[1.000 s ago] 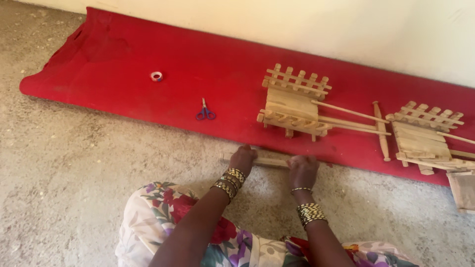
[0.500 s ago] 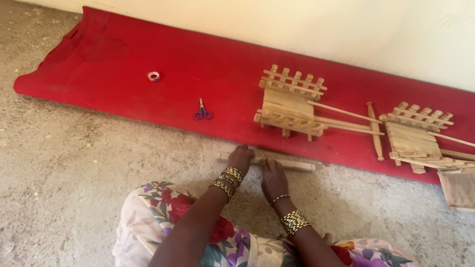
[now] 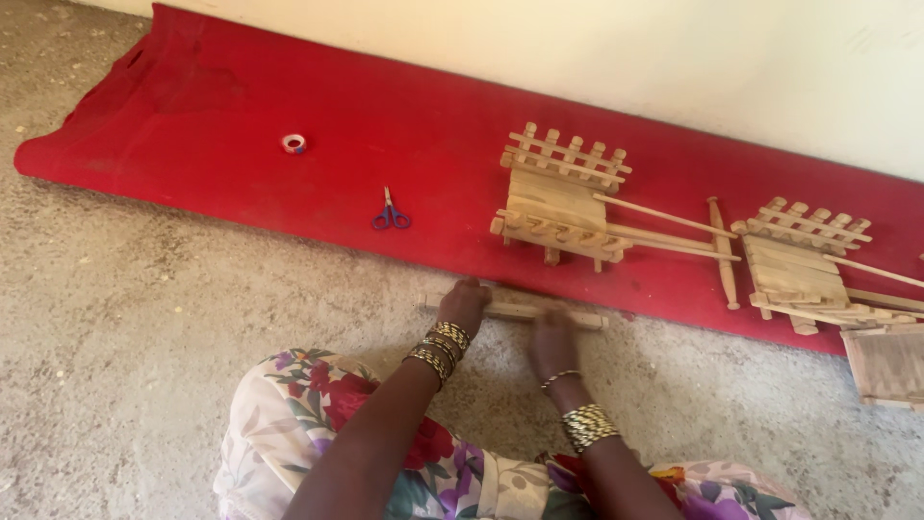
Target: The person sits on the floor and works on a small wooden cart toy, handling a cylindrical wooden rod and wrapping tape around it by hand, then fitting the rod to the wooden cart parts. Scissors and a tape roll lie on the mat beside the work.
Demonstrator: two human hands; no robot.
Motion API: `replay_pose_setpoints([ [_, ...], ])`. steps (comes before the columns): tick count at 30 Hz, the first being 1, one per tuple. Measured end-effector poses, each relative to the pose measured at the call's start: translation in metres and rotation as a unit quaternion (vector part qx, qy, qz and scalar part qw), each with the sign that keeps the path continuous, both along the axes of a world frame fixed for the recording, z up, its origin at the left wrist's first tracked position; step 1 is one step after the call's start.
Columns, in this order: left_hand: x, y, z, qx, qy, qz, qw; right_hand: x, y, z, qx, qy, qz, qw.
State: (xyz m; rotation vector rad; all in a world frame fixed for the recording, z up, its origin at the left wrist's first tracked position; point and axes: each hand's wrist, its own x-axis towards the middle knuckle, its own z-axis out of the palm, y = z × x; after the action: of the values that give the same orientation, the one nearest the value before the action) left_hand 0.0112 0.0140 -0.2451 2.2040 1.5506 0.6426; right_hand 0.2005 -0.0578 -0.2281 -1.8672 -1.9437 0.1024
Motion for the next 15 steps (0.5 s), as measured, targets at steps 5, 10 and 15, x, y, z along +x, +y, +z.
replay_pose_setpoints([
  [5, 0.000, 0.004, 0.001, -0.014, 0.038, -0.002, 0.999, -0.049, -0.004, -0.002, -0.046, -0.056, 0.154, 0.985],
  [10, -0.004, 0.002, 0.003, -0.017, -0.003, -0.003, 1.000, -0.039, -0.009, -0.003, -0.084, -0.128, 0.100, 0.983],
  [15, -0.005, 0.001, 0.004, 0.008, 0.005, -0.006, 1.000, 0.021, 0.009, -0.010, -0.139, -0.177, -0.080, 0.971],
])
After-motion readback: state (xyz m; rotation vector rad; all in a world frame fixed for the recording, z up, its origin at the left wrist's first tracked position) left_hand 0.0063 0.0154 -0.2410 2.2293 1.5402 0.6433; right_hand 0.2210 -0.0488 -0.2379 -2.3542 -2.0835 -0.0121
